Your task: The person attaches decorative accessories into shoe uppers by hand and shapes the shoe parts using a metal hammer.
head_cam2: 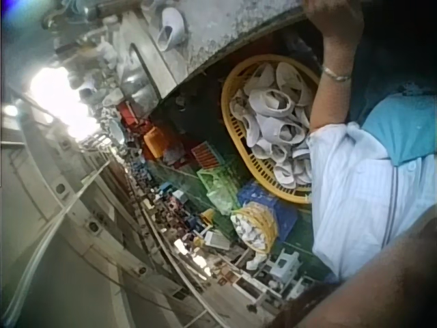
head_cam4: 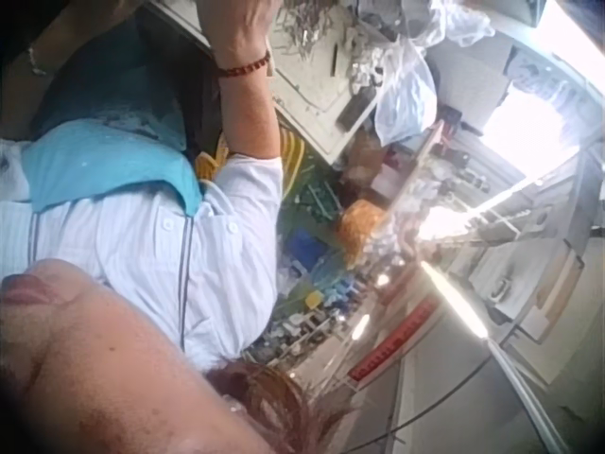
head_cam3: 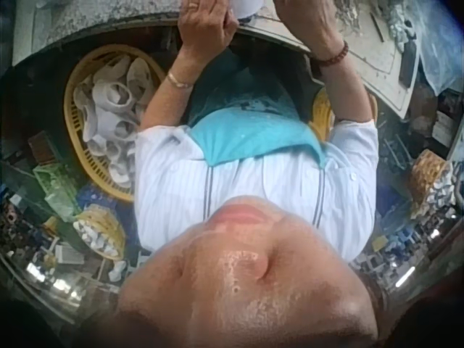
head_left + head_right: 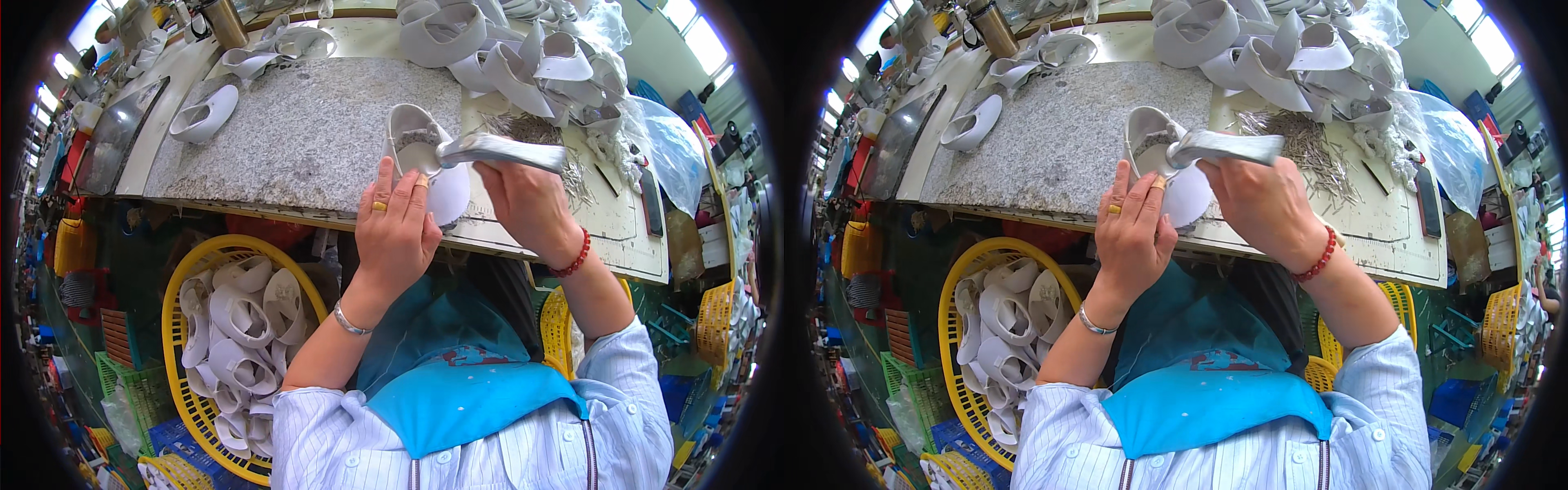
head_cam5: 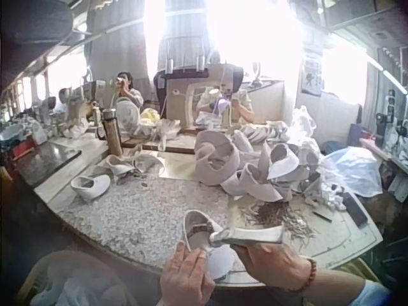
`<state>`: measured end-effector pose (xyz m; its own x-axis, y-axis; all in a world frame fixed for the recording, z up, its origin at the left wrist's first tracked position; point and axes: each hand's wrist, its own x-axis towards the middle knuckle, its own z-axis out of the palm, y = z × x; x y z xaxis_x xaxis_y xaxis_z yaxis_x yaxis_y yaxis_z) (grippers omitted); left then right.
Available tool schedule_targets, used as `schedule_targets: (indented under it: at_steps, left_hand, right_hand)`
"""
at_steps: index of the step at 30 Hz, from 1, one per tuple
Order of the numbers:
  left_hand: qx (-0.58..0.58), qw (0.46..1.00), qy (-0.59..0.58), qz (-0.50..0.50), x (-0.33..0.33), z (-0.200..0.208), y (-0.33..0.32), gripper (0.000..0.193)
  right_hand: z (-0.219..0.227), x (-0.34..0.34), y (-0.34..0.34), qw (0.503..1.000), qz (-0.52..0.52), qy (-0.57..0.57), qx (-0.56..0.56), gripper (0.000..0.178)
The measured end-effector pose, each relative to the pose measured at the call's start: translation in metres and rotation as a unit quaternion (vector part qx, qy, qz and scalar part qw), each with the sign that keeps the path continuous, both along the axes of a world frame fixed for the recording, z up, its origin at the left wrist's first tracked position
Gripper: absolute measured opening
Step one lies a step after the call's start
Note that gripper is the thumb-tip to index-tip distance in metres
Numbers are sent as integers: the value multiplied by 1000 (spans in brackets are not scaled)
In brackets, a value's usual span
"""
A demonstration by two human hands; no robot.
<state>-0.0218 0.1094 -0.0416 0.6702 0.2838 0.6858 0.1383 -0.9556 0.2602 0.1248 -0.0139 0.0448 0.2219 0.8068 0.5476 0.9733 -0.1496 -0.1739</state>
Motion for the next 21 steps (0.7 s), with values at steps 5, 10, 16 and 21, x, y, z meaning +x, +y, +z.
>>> schedule_targets:
  at_steps: [5, 10, 16, 21]
  left_hand:
    - [1, 1000, 11, 7, 3, -1, -2, 42]
    - [7, 999, 28, 19, 4, -1, -3, 43]
    - [31, 999, 33, 23, 5, 1, -3, 43]
    - [99, 993, 65, 22, 4, 9, 2, 45]
  right_hand:
    - [-18, -3, 0, 999, 20, -34, -8, 10]
    - [-8, 2, -6, 999, -10, 29, -38, 17]
    - [-16, -4, -4, 991, -27, 61, -112, 14]
    - [-21, 2, -9, 996, 2, 85, -32, 17]
